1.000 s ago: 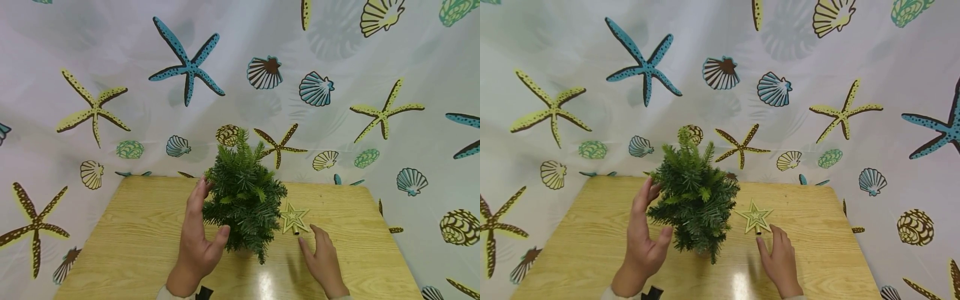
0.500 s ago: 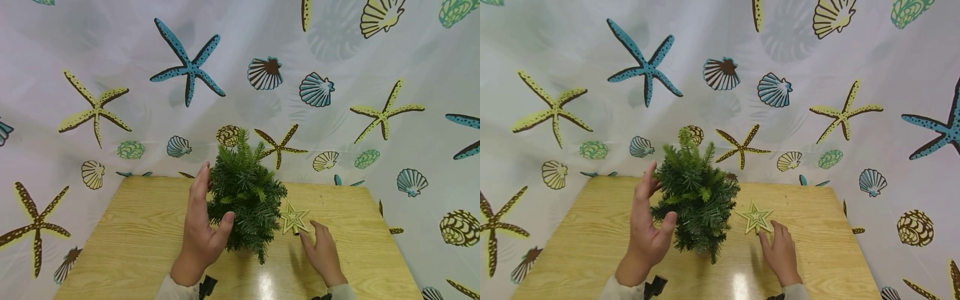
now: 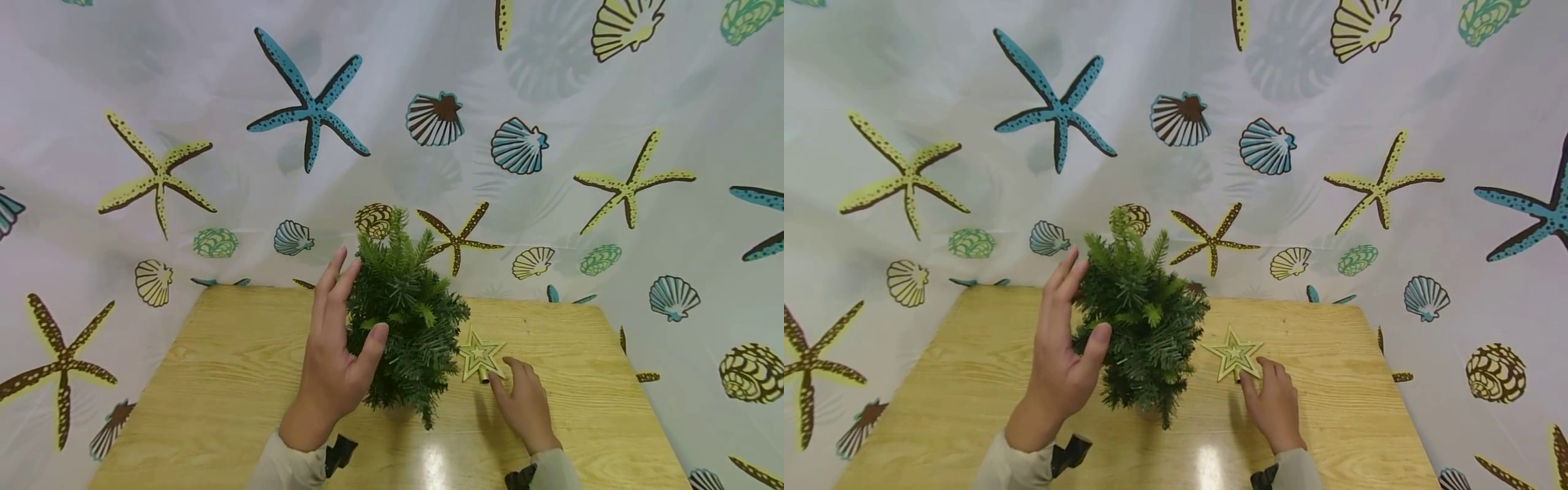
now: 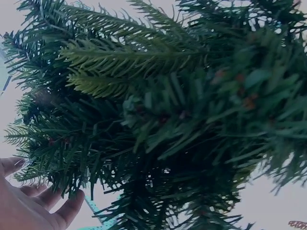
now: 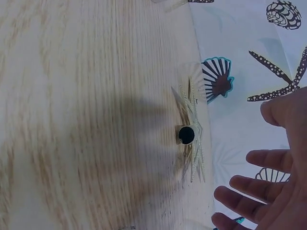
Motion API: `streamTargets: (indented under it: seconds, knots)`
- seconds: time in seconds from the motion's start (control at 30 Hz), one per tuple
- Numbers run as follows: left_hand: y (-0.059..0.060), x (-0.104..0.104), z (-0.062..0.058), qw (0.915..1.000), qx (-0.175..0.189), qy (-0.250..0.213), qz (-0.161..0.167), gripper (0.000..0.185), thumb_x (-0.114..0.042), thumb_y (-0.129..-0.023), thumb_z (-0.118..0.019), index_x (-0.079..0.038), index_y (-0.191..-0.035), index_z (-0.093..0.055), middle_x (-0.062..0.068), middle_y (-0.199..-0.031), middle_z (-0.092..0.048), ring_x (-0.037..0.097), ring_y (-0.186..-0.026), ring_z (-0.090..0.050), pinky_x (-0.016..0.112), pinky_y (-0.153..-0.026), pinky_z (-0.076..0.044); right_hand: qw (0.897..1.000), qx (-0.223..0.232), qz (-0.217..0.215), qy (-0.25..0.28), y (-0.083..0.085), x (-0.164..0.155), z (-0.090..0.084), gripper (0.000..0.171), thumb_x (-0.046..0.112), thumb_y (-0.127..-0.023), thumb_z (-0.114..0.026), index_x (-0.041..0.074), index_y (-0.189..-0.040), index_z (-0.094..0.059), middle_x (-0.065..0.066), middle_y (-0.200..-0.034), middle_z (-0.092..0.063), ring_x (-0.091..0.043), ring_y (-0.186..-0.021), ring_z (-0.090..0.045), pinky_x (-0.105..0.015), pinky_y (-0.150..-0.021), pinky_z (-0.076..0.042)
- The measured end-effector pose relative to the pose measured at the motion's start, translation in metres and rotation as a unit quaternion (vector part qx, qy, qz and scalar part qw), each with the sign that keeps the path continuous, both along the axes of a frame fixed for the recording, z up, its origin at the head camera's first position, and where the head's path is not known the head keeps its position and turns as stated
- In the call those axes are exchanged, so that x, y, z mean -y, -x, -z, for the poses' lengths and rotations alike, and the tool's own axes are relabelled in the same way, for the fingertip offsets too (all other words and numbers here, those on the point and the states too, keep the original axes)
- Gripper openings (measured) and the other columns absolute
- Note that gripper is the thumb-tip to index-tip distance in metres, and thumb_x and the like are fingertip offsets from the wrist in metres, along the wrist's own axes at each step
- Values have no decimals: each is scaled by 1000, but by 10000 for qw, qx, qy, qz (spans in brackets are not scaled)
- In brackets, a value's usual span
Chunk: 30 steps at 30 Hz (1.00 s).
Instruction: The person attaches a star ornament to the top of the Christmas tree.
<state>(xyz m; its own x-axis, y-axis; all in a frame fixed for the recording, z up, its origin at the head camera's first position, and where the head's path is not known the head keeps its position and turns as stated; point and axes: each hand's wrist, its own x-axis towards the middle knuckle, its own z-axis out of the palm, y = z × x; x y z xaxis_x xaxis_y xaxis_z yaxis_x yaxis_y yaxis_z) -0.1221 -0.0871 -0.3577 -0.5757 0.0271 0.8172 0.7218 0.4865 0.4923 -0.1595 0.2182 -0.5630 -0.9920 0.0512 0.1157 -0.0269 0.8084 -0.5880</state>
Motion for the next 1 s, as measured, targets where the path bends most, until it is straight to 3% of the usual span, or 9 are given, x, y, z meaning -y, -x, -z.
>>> streamTargets:
  seconds: [0.33, 0.6, 0.83, 1.0]
  knots:
    - [4, -7, -15, 10000, 17, -20, 17, 66, -48, -97, -44, -6, -147, -35, 11, -155, -20, 30, -140, -23, 50, -109, -24, 9998, 81, 124, -146, 10, -2, 10, 53, 41, -94, -57, 4, -132, -53, -21, -131, -50, -40, -117, -48, -62, -90, -36]
    - [5, -10, -26, 9997, -203, -87, -35, 63, -46, -97, -45, -5, -145, -39, 12, -154, -24, 31, -139, -26, 51, -108, -25, 9989, 226, 218, -350, 18, -4, 16, 59, 42, -92, -60, 0, -133, -52, -25, -129, -51, -44, -115, -47, -64, -88, -35]
    - [8, -16, -33, 9988, -180, 162, -425, 58, -44, -97, -47, -11, -144, -44, 10, -152, -28, 27, -139, -27, 53, -107, -24, 9974, 419, 372, -444, 24, -5, 20, 61, 42, -90, -62, -4, -130, -54, -28, -123, -51, -46, -111, -48, -64, -84, -35]
    - [14, -17, -39, 9971, -429, 155, -603, 54, -41, -96, -47, -6, -137, -51, 10, -141, -45, 25, -130, -41, 50, -103, -31, 9977, 453, 376, -331, 31, -2, 26, 63, 45, -89, -63, -3, -129, -55, -27, -122, -52, -45, -110, -49, -64, -84, -37]
